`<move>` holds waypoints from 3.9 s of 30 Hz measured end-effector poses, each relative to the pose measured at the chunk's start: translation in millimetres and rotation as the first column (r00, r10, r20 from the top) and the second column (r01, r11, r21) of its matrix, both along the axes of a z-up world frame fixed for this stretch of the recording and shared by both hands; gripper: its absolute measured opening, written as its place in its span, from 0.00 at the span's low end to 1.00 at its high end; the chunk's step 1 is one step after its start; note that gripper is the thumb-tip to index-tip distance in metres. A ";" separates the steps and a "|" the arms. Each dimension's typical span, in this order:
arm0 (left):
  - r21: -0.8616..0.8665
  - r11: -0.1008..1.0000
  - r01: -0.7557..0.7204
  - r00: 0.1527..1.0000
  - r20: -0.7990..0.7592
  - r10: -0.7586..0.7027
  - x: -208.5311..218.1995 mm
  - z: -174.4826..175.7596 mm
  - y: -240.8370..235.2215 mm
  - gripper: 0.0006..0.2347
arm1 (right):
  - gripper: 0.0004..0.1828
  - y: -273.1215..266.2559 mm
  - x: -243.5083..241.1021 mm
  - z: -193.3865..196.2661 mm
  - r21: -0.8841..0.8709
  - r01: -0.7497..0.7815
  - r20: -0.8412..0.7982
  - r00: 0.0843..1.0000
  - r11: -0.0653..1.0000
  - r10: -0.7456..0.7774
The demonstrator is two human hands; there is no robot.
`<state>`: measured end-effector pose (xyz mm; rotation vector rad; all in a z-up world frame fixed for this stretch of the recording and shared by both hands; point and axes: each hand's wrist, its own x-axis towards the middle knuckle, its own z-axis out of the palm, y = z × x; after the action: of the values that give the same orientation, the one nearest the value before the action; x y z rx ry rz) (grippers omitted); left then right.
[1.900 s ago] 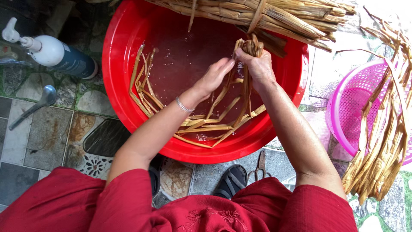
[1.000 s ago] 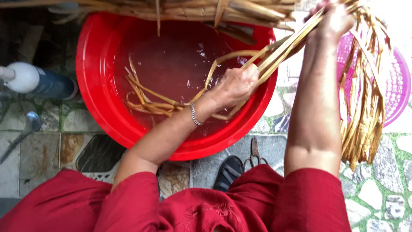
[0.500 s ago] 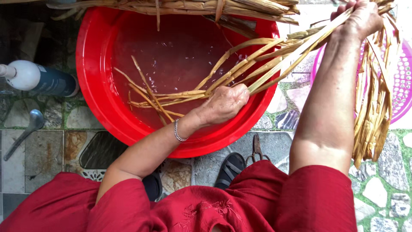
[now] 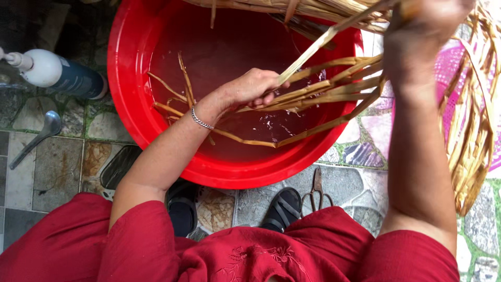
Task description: The person soaks dried plant stalks in a red basin of water, then strips and cleans them by hand. Processed stalks are placed into a pink basket beside the basin.
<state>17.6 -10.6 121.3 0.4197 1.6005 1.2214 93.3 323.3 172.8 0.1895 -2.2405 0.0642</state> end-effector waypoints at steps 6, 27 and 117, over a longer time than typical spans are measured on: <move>0.087 0.988 0.125 0.986 -0.126 -0.114 -9.2 0.3 -5.1 0.19 | 0.25 -122.4 5.1 34.0 -0.326 -0.459 0.390 0.731 0.827 0.560; 0.228 0.974 -0.013 -0.130 -0.966 0.225 12.7 61.4 -73.9 0.07 | 0.05 -144.1 -2.5 31.6 -0.831 0.179 0.540 0.488 0.527 0.686; 0.080 0.836 -0.543 0.825 -0.138 0.549 -15.0 -103.7 -35.0 0.08 | 0.15 -127.1 -42.8 -131.9 -0.880 0.474 0.386 0.706 0.008 0.594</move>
<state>2.6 -45.6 17.6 0.0689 1.9108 1.6841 50.5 196.1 41.0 -0.7134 -2.1819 2.2339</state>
